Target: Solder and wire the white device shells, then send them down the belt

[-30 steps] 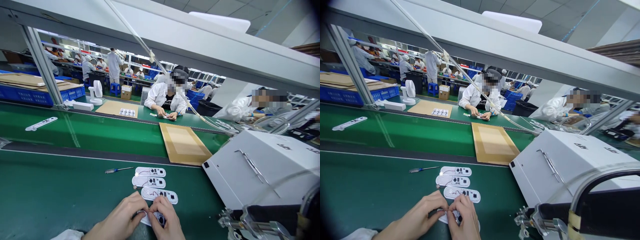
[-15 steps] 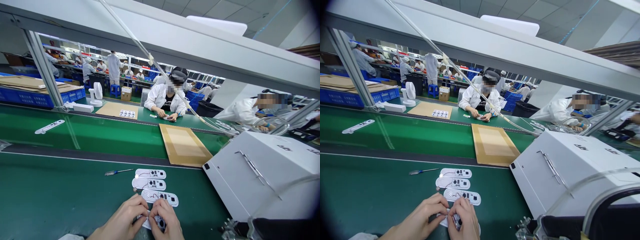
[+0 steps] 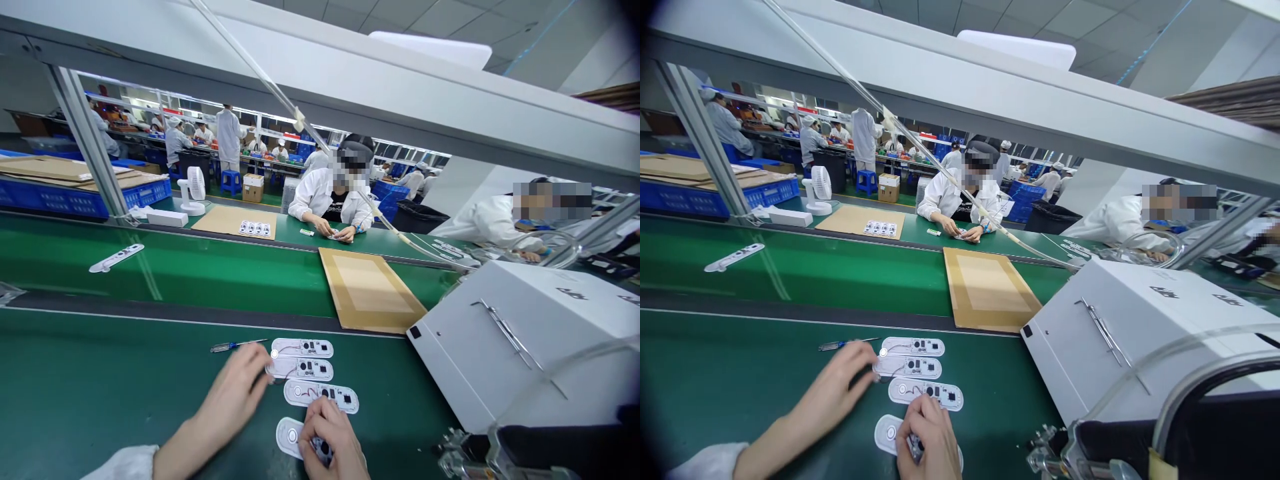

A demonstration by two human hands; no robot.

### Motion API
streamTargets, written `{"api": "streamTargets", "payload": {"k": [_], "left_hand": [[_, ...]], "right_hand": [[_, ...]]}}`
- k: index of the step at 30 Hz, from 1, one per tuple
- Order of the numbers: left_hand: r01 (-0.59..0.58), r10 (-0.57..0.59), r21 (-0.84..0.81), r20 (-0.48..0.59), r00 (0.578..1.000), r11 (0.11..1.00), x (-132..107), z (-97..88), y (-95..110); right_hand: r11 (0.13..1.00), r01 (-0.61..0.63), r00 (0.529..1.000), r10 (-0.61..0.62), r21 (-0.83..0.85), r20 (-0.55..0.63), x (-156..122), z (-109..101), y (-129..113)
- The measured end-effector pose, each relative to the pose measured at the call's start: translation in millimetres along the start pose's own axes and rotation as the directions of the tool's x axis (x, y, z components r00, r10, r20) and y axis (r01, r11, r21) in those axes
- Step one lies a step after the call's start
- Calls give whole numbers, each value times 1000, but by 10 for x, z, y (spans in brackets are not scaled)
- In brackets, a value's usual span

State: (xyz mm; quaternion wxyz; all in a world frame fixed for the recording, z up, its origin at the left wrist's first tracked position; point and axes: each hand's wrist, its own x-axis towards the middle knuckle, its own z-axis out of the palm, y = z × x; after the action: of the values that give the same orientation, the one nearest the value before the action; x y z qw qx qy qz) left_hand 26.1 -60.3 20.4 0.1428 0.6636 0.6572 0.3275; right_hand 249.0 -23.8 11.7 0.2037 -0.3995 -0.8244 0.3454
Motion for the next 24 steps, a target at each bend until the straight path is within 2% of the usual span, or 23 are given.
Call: {"api": "streamTargets", "payload": {"k": [2, 3, 5, 7, 10, 12, 14, 17, 19, 21, 24], "left_hand": [[110, -78, 212, -151, 985, 971, 99, -126, -219], [159, -116, 266, -171, 979, 951, 140, -183, -318], [196, -167, 292, -121, 979, 936, 193, -279, -452], [169, -167, 269, -33, 985, 948, 208, -352, -475], [95, -112, 153, 107, 988, 984, 179, -431, -311], [33, -41, 36, 227, 973, 999, 139, -467, -117], [-11, 10, 1, 317, 948, 1000, 90, -483, 98], [-49, -4, 122, 400, 917, 991, 6, -456, 374], [-78, -31, 221, 451, 892, 972, -50, -399, 486], [-113, -51, 306, 481, 875, 945, -102, -321, 530], [-172, -30, 371, 480, 877, 913, -155, -207, 507]], "right_hand": [[1000, -22, 1000, 22, 2, -3, 0, -10, -24], [1000, -29, 1000, 29, 4, -5, 0, -14, -33], [999, -33, 999, 33, 9, -7, -1, -17, -43], [999, -41, 999, 41, 16, -9, 0, -13, -47], [997, -66, 998, 66, 29, -14, 0, -1, -49], [997, -75, 997, 76, 36, -10, -1, 0, -52], [996, -76, 997, 76, 38, -1, -2, -12, -56], [997, -68, 997, 68, 35, 22, -6, -48, -66], [997, -64, 997, 63, 31, 34, -8, -71, -74], [998, -64, 997, 63, 29, 38, -9, -83, -82], [998, -64, 997, 63, 27, 36, -9, -84, -87]]}}
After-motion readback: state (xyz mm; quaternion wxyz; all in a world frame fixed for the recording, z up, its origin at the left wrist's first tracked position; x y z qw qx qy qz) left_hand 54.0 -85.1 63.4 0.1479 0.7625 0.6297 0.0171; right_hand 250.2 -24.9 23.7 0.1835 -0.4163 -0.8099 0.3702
